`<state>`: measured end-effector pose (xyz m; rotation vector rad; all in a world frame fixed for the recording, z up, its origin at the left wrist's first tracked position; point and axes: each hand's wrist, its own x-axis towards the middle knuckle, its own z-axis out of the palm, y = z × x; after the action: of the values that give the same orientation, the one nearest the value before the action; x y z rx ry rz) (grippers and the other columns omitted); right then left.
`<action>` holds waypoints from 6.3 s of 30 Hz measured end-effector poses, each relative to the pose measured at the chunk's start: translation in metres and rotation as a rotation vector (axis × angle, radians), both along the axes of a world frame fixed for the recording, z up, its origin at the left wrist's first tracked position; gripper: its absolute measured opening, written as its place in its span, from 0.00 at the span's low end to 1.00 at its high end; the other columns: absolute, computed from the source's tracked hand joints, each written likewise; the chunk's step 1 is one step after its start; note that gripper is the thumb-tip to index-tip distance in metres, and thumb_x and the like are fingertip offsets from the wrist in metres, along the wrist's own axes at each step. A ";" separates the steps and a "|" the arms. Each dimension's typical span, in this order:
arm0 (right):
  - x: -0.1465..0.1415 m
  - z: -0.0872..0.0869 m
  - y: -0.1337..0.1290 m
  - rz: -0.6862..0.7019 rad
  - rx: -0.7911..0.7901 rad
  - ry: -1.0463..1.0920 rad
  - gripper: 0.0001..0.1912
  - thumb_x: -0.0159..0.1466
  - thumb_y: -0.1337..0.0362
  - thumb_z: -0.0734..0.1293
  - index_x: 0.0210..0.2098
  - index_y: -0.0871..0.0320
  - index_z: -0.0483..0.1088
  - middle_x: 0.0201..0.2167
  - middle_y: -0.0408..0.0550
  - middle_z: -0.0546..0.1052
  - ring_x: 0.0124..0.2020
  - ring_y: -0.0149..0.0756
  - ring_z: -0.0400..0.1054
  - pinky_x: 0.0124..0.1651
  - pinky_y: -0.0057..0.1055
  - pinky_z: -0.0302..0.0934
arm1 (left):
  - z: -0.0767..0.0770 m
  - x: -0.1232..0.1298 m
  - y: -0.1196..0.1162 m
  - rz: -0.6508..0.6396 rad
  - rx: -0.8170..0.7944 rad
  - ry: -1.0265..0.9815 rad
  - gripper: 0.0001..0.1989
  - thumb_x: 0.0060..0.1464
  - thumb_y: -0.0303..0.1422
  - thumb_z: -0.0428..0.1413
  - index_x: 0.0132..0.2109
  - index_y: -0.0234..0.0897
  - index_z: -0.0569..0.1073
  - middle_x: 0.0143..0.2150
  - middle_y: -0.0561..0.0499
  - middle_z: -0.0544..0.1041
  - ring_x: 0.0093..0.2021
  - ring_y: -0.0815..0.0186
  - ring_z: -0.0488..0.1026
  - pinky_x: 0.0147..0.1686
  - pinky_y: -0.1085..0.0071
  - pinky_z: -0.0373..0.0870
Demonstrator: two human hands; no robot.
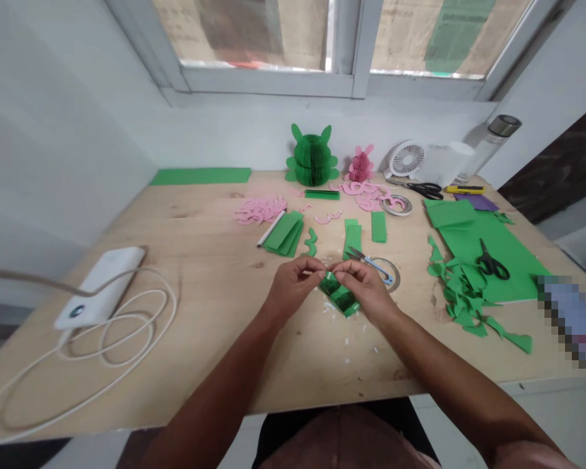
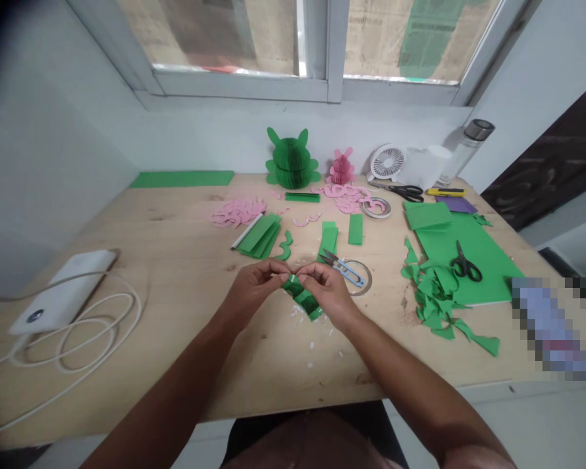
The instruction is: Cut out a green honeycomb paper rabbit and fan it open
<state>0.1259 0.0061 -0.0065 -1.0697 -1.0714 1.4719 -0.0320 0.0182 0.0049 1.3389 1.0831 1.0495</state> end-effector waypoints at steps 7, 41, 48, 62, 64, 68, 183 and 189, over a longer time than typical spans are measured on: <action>0.000 -0.001 0.000 0.008 0.076 -0.126 0.05 0.51 0.62 0.70 0.26 0.57 0.73 0.28 0.44 0.76 0.30 0.32 0.68 0.35 0.29 0.62 | -0.004 0.000 0.001 -0.024 0.020 0.005 0.06 0.46 0.33 0.58 0.27 0.34 0.74 0.29 0.51 0.74 0.31 0.68 0.70 0.32 0.72 0.66; 0.000 -0.003 -0.004 -0.195 0.547 -0.511 0.07 0.57 0.69 0.66 0.29 0.54 0.76 0.31 0.47 0.77 0.37 0.37 0.72 0.42 0.36 0.66 | -0.015 0.010 -0.005 0.247 0.794 0.491 0.03 0.50 0.27 0.57 0.33 0.37 0.75 0.33 0.49 0.76 0.37 0.63 0.72 0.40 0.64 0.71; -0.001 -0.002 -0.004 -0.183 0.476 -0.463 0.07 0.56 0.68 0.66 0.28 0.53 0.76 0.30 0.47 0.77 0.36 0.38 0.71 0.39 0.35 0.66 | -0.014 0.010 -0.006 0.243 0.726 0.461 0.03 0.50 0.28 0.57 0.33 0.38 0.75 0.33 0.49 0.75 0.37 0.64 0.72 0.39 0.65 0.71; 0.000 -0.003 -0.004 -0.184 0.481 -0.464 0.07 0.56 0.68 0.66 0.28 0.53 0.77 0.30 0.47 0.77 0.34 0.37 0.71 0.38 0.33 0.66 | -0.013 0.010 -0.005 0.233 0.735 0.469 0.03 0.50 0.28 0.57 0.32 0.38 0.75 0.32 0.49 0.75 0.37 0.63 0.72 0.40 0.64 0.70; -0.001 -0.002 -0.004 -0.181 0.477 -0.463 0.07 0.56 0.69 0.66 0.28 0.54 0.77 0.30 0.47 0.77 0.34 0.37 0.71 0.37 0.33 0.66 | -0.013 0.010 -0.006 0.236 0.738 0.471 0.03 0.50 0.27 0.57 0.31 0.38 0.75 0.32 0.49 0.75 0.37 0.63 0.72 0.40 0.64 0.70; -0.001 -0.002 -0.004 -0.176 0.485 -0.460 0.07 0.56 0.68 0.66 0.28 0.54 0.77 0.29 0.47 0.77 0.34 0.37 0.71 0.37 0.33 0.65 | -0.012 0.012 -0.008 0.250 0.736 0.456 0.03 0.49 0.26 0.57 0.31 0.38 0.74 0.32 0.49 0.75 0.38 0.63 0.72 0.40 0.64 0.70; 0.007 -0.007 0.006 -0.389 0.052 -0.030 0.08 0.48 0.62 0.74 0.27 0.58 0.76 0.22 0.42 0.75 0.21 0.29 0.66 0.23 0.26 0.61 | -0.018 0.021 -0.004 0.212 0.075 -0.022 0.07 0.43 0.30 0.58 0.33 0.34 0.72 0.21 0.55 0.72 0.22 0.71 0.69 0.24 0.76 0.65; 0.007 -0.004 0.004 -0.380 0.289 -0.267 0.00 0.51 0.65 0.72 0.24 0.54 0.77 0.23 0.43 0.73 0.24 0.31 0.64 0.24 0.26 0.59 | -0.021 0.024 -0.005 0.250 0.104 0.040 0.07 0.44 0.30 0.57 0.35 0.35 0.72 0.19 0.58 0.68 0.20 0.73 0.65 0.22 0.77 0.61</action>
<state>0.1326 0.0099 -0.0101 -1.2021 -1.1485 0.8609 -0.0082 0.0130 -0.0158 1.3350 1.2644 1.2812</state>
